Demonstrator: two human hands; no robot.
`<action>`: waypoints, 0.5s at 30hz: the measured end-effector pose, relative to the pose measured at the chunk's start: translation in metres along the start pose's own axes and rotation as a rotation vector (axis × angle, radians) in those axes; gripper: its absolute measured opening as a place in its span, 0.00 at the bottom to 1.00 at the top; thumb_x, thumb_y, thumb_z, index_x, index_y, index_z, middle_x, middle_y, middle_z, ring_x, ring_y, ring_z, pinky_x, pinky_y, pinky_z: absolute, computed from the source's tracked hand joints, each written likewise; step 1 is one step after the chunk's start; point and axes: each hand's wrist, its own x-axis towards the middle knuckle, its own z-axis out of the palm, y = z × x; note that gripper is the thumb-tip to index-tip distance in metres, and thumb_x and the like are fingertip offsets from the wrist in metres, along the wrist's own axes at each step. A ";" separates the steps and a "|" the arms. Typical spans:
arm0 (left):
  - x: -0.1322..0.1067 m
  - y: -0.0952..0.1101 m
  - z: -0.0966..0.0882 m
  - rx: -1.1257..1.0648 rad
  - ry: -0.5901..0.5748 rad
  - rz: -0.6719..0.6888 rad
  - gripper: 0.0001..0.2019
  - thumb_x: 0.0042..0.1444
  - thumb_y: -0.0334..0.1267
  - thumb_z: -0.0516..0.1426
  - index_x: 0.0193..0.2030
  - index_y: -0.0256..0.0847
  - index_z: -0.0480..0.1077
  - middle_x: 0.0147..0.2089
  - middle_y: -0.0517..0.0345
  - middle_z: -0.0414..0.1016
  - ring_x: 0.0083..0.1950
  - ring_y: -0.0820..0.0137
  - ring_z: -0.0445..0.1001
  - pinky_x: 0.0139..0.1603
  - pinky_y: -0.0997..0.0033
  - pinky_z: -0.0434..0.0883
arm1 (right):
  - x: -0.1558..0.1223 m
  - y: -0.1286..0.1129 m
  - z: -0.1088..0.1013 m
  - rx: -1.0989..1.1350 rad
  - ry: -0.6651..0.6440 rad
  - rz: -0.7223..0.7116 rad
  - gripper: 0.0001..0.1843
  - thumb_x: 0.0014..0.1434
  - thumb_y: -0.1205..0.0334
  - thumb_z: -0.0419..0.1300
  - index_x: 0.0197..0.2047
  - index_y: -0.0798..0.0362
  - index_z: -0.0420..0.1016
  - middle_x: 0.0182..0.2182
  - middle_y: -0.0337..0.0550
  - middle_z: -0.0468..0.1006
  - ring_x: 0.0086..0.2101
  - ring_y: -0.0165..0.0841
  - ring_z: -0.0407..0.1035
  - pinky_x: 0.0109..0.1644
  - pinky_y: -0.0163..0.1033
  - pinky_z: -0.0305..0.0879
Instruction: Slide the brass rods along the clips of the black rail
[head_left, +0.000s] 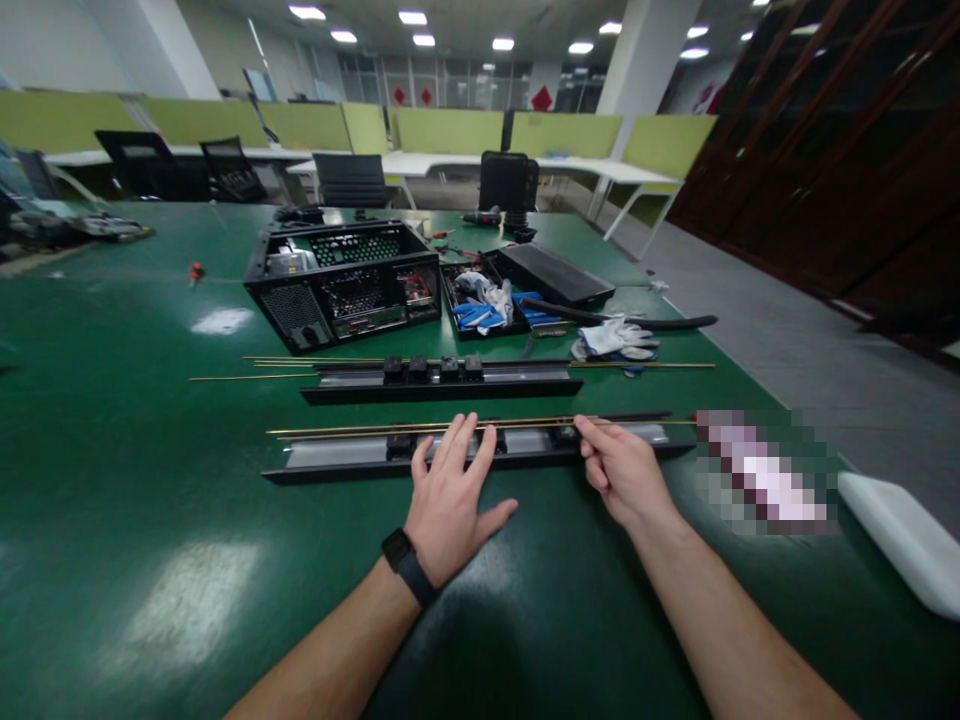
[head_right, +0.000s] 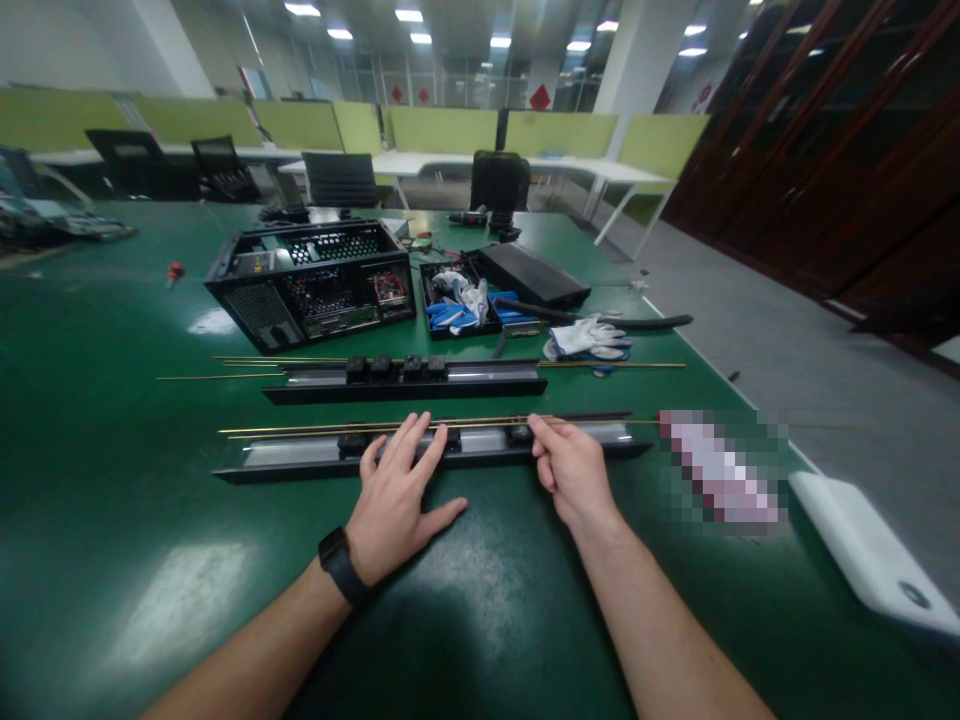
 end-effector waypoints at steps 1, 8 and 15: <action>0.000 0.000 0.000 0.001 0.000 0.001 0.38 0.57 0.52 0.61 0.71 0.44 0.56 0.75 0.45 0.51 0.75 0.51 0.50 0.70 0.44 0.50 | 0.000 0.000 0.000 0.003 0.000 0.003 0.21 0.46 0.52 0.76 0.27 0.57 0.72 0.18 0.34 0.69 0.09 0.19 0.52 0.09 0.26 0.39; 0.001 0.001 -0.002 0.002 -0.006 0.010 0.37 0.58 0.51 0.61 0.71 0.43 0.56 0.75 0.45 0.51 0.74 0.51 0.52 0.69 0.44 0.50 | 0.001 -0.002 0.000 0.047 0.016 0.026 0.20 0.47 0.55 0.75 0.24 0.56 0.69 0.16 0.34 0.67 0.09 0.19 0.52 0.09 0.26 0.41; 0.001 0.000 -0.002 0.001 0.003 0.015 0.38 0.57 0.51 0.62 0.71 0.44 0.57 0.75 0.44 0.52 0.74 0.50 0.53 0.69 0.43 0.51 | 0.001 0.001 -0.001 0.042 0.039 0.005 0.21 0.47 0.54 0.75 0.23 0.56 0.69 0.16 0.34 0.67 0.08 0.20 0.53 0.09 0.27 0.41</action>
